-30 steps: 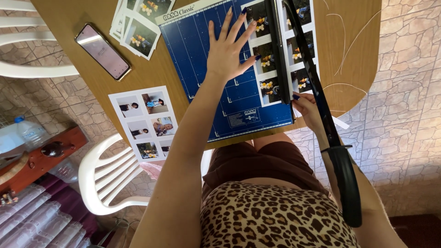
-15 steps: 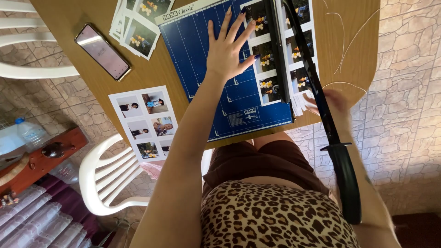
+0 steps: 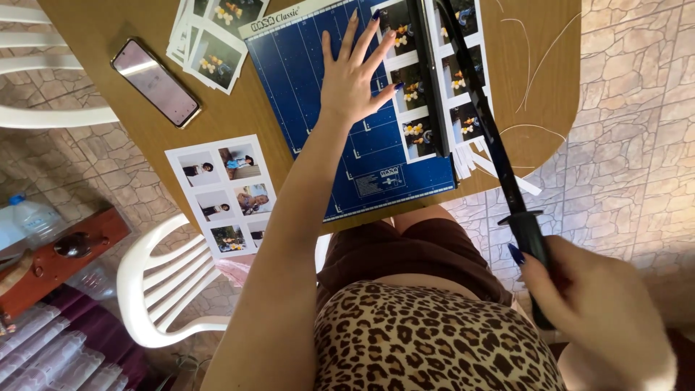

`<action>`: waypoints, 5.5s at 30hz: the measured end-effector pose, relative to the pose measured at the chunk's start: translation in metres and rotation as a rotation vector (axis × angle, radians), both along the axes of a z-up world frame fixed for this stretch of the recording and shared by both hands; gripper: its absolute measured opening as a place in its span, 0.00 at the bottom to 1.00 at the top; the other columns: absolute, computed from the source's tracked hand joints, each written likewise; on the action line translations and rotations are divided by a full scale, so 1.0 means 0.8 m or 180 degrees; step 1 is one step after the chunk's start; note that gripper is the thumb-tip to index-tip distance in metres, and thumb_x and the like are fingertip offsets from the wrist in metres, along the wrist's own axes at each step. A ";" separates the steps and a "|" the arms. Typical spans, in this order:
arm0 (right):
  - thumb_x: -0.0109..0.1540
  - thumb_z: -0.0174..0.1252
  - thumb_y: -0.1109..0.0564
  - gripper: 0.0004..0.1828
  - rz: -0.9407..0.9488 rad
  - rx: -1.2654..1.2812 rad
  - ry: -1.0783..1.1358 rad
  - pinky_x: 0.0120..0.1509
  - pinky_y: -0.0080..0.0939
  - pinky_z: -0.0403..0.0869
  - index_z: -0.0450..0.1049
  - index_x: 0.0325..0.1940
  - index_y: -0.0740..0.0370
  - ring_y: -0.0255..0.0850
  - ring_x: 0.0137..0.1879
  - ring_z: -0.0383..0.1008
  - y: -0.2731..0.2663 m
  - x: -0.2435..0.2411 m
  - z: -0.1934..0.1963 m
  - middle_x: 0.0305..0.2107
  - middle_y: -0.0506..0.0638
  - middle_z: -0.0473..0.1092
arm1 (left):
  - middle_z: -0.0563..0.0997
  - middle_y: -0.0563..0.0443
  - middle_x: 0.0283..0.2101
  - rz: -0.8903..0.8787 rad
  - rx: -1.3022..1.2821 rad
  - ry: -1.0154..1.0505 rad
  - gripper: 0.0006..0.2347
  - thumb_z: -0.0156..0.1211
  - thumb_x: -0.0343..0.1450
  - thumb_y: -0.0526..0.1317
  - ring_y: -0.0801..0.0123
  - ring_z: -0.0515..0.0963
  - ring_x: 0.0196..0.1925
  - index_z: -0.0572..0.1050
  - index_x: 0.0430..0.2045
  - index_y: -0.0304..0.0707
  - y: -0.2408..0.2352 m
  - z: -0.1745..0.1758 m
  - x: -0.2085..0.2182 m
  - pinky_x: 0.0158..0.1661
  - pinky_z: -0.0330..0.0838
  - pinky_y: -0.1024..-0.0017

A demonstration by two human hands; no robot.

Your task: The person uses a manual paper cutter to trim a sheet of printed photographs on a wooden table. They align the sheet on the blue cutting mat, press down the lever to slice the paper, and then remove the cut pieces.

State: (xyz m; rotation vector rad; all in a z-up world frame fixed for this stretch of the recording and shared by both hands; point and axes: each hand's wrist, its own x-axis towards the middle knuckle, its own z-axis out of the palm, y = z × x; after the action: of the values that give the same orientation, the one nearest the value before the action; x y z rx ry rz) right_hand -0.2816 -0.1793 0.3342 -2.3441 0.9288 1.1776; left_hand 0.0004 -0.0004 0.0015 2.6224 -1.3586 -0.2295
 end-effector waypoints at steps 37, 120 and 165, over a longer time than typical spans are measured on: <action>0.72 0.39 0.50 0.20 -0.1288 0.0699 0.0371 0.47 0.61 0.74 0.62 0.59 0.69 0.62 0.46 0.77 0.046 -0.067 -0.304 0.44 0.68 0.75 | 0.55 0.50 0.77 0.0032 -0.0227 -0.0018 0.33 0.59 0.77 0.67 0.46 0.46 0.79 0.56 0.75 0.61 0.001 -0.005 -0.003 0.69 0.42 0.27; 0.71 0.43 0.50 0.23 -0.2515 0.0751 -0.1530 0.63 0.55 0.74 0.70 0.66 0.62 0.55 0.62 0.74 0.132 -0.123 -0.325 0.63 0.62 0.65 | 0.78 0.39 0.50 0.2301 -0.1473 0.0677 0.16 0.48 0.76 0.35 0.45 0.80 0.50 0.75 0.58 0.45 0.200 -0.093 0.295 0.50 0.73 0.53; 0.63 0.51 0.41 0.14 0.2648 0.1452 -0.3477 0.60 0.44 0.76 0.83 0.41 0.37 0.39 0.59 0.76 0.223 -0.128 0.087 0.42 0.33 0.78 | 0.85 0.44 0.38 0.4237 -0.0331 0.1224 0.14 0.56 0.79 0.45 0.61 0.84 0.29 0.76 0.56 0.43 0.627 -0.051 -0.226 0.32 0.86 0.65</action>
State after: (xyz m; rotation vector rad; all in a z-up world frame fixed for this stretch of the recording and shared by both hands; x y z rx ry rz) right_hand -0.3837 -0.0012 0.4035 -2.4197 -0.6473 0.0905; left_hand -0.1807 0.5013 -0.0389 2.5724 0.5528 -0.3796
